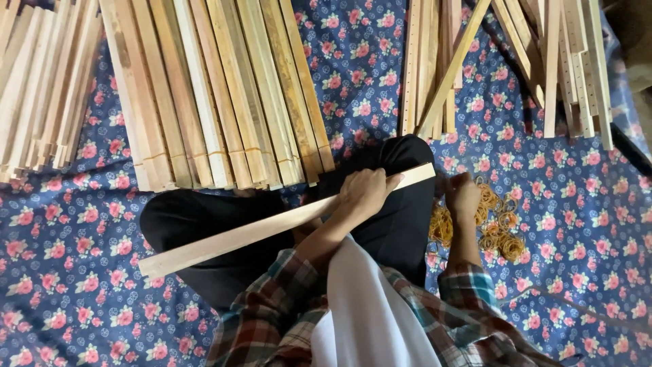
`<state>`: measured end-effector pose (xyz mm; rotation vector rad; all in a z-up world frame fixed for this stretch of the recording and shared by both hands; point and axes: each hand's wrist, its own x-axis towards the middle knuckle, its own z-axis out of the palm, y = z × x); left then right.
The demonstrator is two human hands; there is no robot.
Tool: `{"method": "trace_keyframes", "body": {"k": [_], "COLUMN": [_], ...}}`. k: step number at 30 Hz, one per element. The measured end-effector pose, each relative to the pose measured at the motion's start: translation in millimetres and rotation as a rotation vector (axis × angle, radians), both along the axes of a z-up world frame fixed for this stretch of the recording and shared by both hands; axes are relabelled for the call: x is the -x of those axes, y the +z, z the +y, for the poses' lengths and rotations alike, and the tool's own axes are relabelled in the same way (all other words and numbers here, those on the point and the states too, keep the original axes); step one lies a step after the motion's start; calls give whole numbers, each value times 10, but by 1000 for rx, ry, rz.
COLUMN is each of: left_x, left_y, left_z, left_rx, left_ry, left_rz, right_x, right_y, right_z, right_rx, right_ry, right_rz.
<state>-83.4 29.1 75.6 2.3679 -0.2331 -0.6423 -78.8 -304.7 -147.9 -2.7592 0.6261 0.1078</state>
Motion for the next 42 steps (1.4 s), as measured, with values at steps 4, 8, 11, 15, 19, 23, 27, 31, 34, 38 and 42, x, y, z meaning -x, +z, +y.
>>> {"method": "trace_keyframes", "body": {"k": [4, 8, 11, 15, 19, 23, 27, 31, 34, 38, 42], "left_x": [50, 53, 67, 56, 63, 84, 56, -34, -130, -231, -172], "left_y": [-5, 75, 170, 281, 343, 404, 427, 422, 468, 529, 817], "left_z": [-2, 44, 84, 134, 150, 150, 204, 316, 373, 529, 652], "left_rx": [17, 28, 41, 55, 84, 92, 100, 75, 75, -4, 25], "left_ry": [1, 10, 14, 18, 31, 31, 68, 80, 102, 182, 222], "left_rz": [-2, 12, 8, -1, 1, 5, -25, -20, 46, -24, -68], "right_x": [-55, -42, -4, -56, -262, -375, -397, -67, 194, 612, 674], "right_y": [185, 636, 983, 1225, 1167, 1357, 934, 906, 1003, 1536, 1292], "right_z": [278, 576, 652, 613, 459, 785, 948, 1288, 1595, 1774, 1532], "right_rx": [-209, -1059, -1356, -1420, -1585, -1578, -1640, -1658, -1713, -1733, -2578], "right_ry": [-13, -220, -289, -123, 169, 353, 378, 300, 405, 462, -459], "right_rz": [-64, -268, -283, -351, -230, -72, -24, -95, -66, -32, -274]}}
